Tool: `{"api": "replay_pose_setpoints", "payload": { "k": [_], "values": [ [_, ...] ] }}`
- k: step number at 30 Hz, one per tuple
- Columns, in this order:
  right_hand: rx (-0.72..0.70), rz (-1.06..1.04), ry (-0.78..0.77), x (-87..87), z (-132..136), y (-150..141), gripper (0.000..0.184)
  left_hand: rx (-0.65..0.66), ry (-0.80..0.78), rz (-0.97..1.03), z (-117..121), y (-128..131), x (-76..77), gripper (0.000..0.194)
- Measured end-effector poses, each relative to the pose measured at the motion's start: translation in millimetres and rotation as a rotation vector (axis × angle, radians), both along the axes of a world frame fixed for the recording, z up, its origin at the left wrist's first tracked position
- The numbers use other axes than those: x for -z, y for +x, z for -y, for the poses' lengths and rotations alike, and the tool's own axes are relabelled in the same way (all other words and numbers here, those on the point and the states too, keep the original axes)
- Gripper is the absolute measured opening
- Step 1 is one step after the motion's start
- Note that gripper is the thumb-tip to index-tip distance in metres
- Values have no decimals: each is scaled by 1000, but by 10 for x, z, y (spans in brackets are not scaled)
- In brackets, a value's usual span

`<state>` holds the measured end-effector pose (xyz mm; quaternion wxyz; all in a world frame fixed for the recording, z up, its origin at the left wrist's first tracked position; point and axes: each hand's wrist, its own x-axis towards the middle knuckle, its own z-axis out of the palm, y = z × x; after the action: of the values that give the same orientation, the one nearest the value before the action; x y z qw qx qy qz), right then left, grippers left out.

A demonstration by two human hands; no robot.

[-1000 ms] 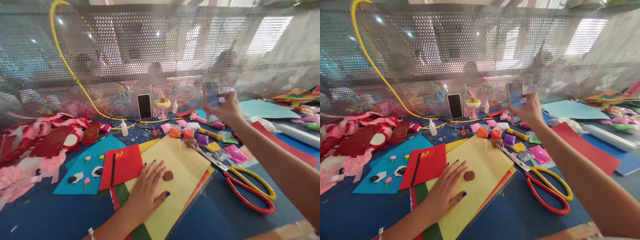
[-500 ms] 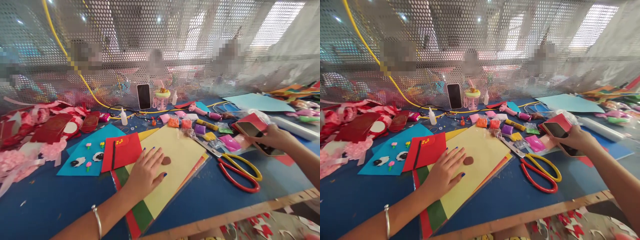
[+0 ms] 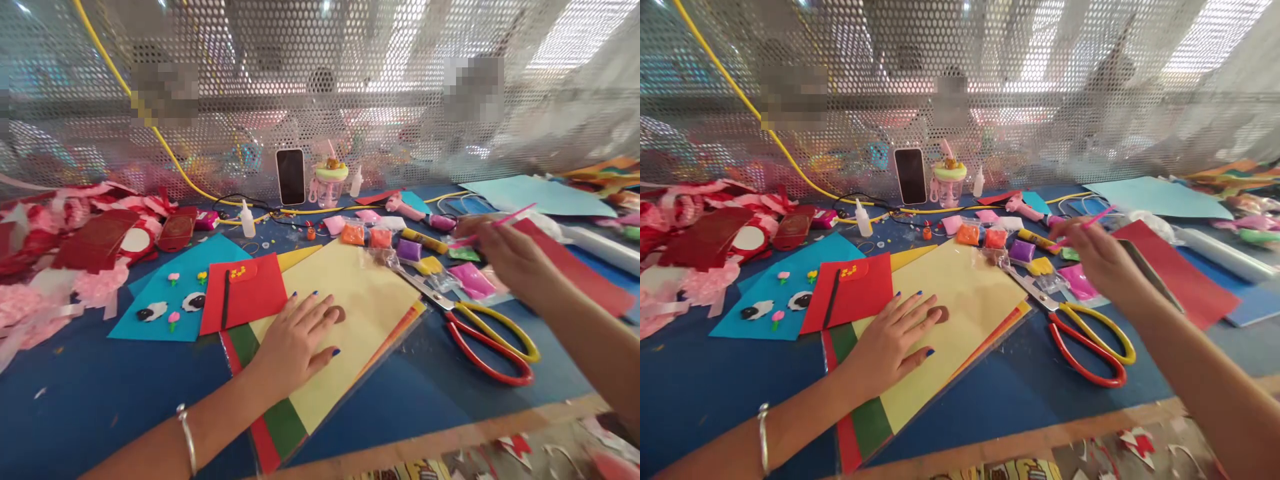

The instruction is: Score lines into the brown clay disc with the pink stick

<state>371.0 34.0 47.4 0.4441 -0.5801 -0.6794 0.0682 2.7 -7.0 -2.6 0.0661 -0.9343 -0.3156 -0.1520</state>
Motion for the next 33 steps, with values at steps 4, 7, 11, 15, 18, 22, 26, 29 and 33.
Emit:
{"api": "replay_pose_setpoints", "payload": {
  "k": [4,7,11,15,18,22,26,29,33],
  "values": [
    [-510,-213,-191,66,60,-826,28,45,49,38,9,14,-37,44],
    [-696,-218,-269,196,43,-1189,21,104,114,72,32,27,-76,35],
    [-729,-237,-367,360,19,-1347,18,138,147,94,53,37,-80,28],
    [-659,-78,-386,401,31,-1333,21,144,119,106,47,45,-47,26],
    [-653,-29,-401,380,43,-1324,22,149,94,106,42,49,-36,26],
    [-680,-9,-431,368,56,-1330,21,149,71,109,44,49,-35,26],
    [-673,-9,-448,378,58,-1327,21,146,57,103,46,47,-34,27],
    [-667,-4,-454,384,56,-1329,20,151,56,102,43,49,-36,27],
    [-664,10,-445,390,60,-1335,18,148,53,97,39,53,-38,27]
  ]
}}
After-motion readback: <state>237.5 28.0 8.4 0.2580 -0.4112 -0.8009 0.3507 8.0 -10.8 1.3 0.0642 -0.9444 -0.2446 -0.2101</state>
